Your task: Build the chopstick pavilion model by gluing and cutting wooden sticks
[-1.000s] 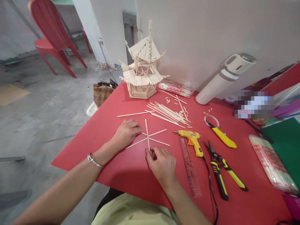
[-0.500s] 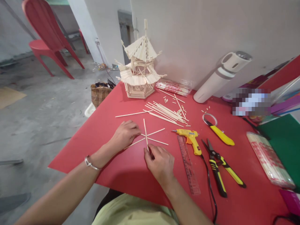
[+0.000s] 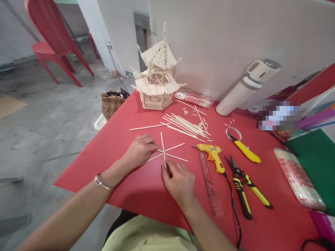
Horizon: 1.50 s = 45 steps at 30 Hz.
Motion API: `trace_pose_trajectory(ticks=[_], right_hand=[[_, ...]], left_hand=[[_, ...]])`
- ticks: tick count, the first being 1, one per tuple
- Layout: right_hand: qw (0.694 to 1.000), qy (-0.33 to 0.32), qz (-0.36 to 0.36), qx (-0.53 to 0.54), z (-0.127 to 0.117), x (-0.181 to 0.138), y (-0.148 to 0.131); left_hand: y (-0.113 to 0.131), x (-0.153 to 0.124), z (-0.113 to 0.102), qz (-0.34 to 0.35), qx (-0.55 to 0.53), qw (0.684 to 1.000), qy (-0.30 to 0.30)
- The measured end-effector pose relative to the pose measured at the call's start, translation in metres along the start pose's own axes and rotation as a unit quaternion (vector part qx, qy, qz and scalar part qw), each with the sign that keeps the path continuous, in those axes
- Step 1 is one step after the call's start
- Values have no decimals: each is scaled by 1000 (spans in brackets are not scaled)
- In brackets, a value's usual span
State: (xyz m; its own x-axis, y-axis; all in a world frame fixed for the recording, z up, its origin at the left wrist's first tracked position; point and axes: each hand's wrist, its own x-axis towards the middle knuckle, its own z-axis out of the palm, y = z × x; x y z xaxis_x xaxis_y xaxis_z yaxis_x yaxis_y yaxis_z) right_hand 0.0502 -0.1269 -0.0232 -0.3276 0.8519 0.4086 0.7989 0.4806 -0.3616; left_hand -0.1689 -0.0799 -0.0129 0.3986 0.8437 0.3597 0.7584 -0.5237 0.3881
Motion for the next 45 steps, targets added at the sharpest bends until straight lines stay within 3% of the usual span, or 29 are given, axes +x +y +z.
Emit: trace_pose_trajectory(ticks=[17,21,24,28,31,34,37,40,42,45], right_hand=[[1000,2,-6,25,-4,-2,-2],[1000,8,-5,10,-36,-12,6],[993,41,49,-95,-73,-30,28],[955,-88,211,-188,-107,-59,68],[923,-173,328,-99,-114,-75,91],[910,-197,366,-10,-116,-83,100],[907,-201,348,129,-121,-82,89],[896,-146,349,232,-119,-66,62],[905,-116,328,246,-105,-48,42],[925,-122,253,257,-69,-20,23]], left_hand=[[-1,-1,1,18,-3,1000,13],[-2,-1,0,17,-4,1000,10],[-2,-1,-1,10,-8,1000,2],[-3,0,-1,8,-11,1000,2],[-5,0,0,3,-13,1000,2],[-6,0,0,-5,-15,1000,8],[-6,-1,0,-10,-22,1000,16],[-6,-1,0,-15,-27,999,21],[-6,-1,1,-14,-25,999,22],[-8,-1,2,-14,-29,999,33]])
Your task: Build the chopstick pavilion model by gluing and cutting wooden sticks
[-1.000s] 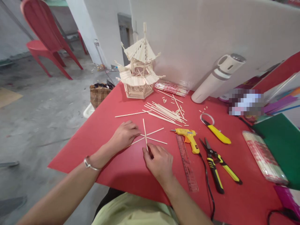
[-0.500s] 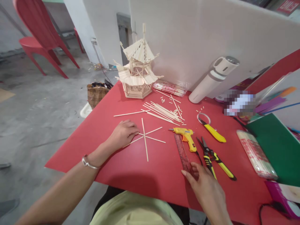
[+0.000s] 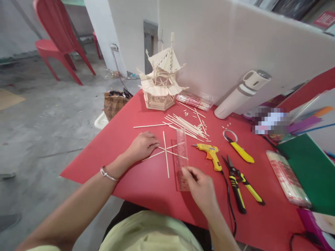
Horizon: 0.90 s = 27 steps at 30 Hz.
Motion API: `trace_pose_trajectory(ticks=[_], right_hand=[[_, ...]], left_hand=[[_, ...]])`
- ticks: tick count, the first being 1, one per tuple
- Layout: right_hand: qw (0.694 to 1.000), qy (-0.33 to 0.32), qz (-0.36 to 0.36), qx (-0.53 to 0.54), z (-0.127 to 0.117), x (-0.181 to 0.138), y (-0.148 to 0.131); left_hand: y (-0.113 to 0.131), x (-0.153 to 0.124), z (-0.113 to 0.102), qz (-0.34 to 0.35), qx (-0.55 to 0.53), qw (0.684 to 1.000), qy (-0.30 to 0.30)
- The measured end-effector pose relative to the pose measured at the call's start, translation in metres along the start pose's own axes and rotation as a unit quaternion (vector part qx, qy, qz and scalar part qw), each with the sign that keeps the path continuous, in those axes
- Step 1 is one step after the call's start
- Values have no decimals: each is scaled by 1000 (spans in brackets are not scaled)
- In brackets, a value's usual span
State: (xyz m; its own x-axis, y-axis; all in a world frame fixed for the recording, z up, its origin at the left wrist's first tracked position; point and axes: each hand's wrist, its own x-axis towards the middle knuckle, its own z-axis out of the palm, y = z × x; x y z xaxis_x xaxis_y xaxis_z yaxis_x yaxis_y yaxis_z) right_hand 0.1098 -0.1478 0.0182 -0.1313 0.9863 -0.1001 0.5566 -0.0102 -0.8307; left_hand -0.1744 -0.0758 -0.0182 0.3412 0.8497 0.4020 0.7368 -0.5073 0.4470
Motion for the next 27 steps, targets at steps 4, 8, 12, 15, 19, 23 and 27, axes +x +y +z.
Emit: trace_pose_trajectory(ticks=[4,8,12,15,19,23,27], right_hand=[[999,21,-25,20,34,27,8],[998,43,-32,19,40,30,15],[998,26,-50,6,40,32,11],[998,10,-61,-4,41,36,8],[998,3,-63,-14,40,37,7],[998,-6,-60,-20,40,37,8],[998,-8,-57,-18,42,37,10]], left_hand=[[-1,-1,1,-12,-20,1000,12],[-1,0,1,-16,-23,1000,9],[-2,0,2,-21,-25,999,16],[-2,0,2,-22,-25,999,19],[0,-1,1,-27,-23,999,11],[0,0,1,-28,-23,999,10],[1,0,0,-30,-26,999,9]])
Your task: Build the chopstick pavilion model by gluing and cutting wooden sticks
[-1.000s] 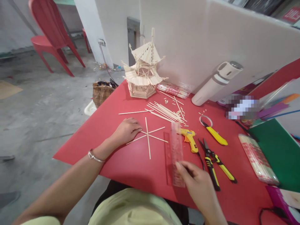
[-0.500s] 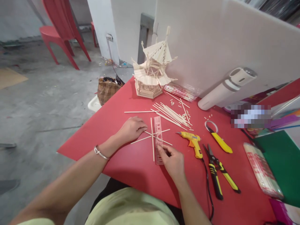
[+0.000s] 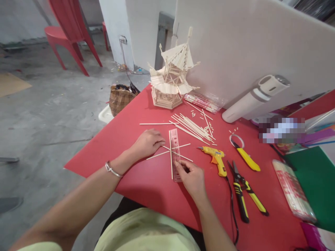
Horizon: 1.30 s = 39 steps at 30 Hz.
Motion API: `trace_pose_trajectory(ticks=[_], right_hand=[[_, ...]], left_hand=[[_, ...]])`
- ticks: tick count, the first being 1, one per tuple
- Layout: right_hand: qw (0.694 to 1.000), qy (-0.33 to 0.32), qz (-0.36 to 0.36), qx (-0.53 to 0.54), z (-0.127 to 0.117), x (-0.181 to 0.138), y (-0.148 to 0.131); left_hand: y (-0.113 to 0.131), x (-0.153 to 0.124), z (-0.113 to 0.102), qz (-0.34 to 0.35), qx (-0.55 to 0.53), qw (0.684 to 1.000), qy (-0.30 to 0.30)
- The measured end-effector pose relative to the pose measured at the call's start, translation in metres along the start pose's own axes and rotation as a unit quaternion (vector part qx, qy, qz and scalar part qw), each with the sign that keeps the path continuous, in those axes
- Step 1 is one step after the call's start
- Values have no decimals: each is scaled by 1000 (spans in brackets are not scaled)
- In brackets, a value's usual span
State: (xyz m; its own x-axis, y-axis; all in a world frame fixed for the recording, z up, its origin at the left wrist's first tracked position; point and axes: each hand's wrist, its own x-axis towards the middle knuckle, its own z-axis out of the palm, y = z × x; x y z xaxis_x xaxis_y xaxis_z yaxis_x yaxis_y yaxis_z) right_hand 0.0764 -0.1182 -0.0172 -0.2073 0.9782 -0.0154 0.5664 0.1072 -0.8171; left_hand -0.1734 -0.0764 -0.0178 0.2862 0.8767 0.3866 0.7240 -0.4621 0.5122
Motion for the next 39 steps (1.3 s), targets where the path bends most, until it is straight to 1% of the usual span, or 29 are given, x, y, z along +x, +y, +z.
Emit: trace_pose_trajectory(ticks=[10,16,27,35,39], right_hand=[[1000,4,1,4,-2,0,-5],[1000,-4,13,12,-1,-1,-3],[1000,2,6,9,-1,0,-1],[1000,14,1,5,-1,0,-5],[1000,9,1,2,-1,0,-4]], left_hand=[[0,1,-1,5,-1,1000,-3],[0,1,0,1,-6,1000,-2],[2,0,-2,-6,-11,1000,-2],[-1,1,1,-1,-7,1000,-4],[-1,0,1,-3,-8,1000,-4]])
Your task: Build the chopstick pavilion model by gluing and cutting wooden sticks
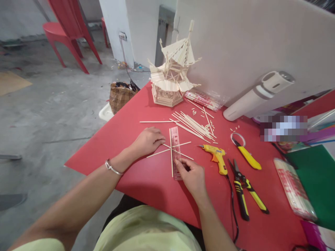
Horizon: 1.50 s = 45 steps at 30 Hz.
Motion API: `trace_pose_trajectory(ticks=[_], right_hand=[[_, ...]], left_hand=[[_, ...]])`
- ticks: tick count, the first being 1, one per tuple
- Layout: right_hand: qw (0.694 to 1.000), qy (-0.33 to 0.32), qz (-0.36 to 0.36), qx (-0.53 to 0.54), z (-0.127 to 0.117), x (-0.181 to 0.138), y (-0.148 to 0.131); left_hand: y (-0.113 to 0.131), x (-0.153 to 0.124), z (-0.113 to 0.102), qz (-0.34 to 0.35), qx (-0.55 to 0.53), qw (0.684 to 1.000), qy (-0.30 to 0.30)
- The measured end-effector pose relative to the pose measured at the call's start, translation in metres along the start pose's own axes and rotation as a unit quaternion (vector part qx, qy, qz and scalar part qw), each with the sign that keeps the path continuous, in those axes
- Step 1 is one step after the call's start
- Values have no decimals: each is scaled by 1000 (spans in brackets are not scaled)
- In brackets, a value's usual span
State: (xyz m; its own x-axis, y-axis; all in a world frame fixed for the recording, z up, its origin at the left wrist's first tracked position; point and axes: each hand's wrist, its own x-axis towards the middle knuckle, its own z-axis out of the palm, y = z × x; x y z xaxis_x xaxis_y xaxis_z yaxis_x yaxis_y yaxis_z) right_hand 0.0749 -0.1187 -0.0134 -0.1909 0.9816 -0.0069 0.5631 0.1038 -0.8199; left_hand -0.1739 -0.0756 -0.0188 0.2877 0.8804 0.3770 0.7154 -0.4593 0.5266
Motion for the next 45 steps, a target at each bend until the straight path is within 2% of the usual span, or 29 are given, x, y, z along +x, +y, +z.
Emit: trace_pose_trajectory(ticks=[45], right_hand=[[1000,0,-1,-1,0,1,0]], left_hand=[[3,0,-1,-8,3,1000,-6]])
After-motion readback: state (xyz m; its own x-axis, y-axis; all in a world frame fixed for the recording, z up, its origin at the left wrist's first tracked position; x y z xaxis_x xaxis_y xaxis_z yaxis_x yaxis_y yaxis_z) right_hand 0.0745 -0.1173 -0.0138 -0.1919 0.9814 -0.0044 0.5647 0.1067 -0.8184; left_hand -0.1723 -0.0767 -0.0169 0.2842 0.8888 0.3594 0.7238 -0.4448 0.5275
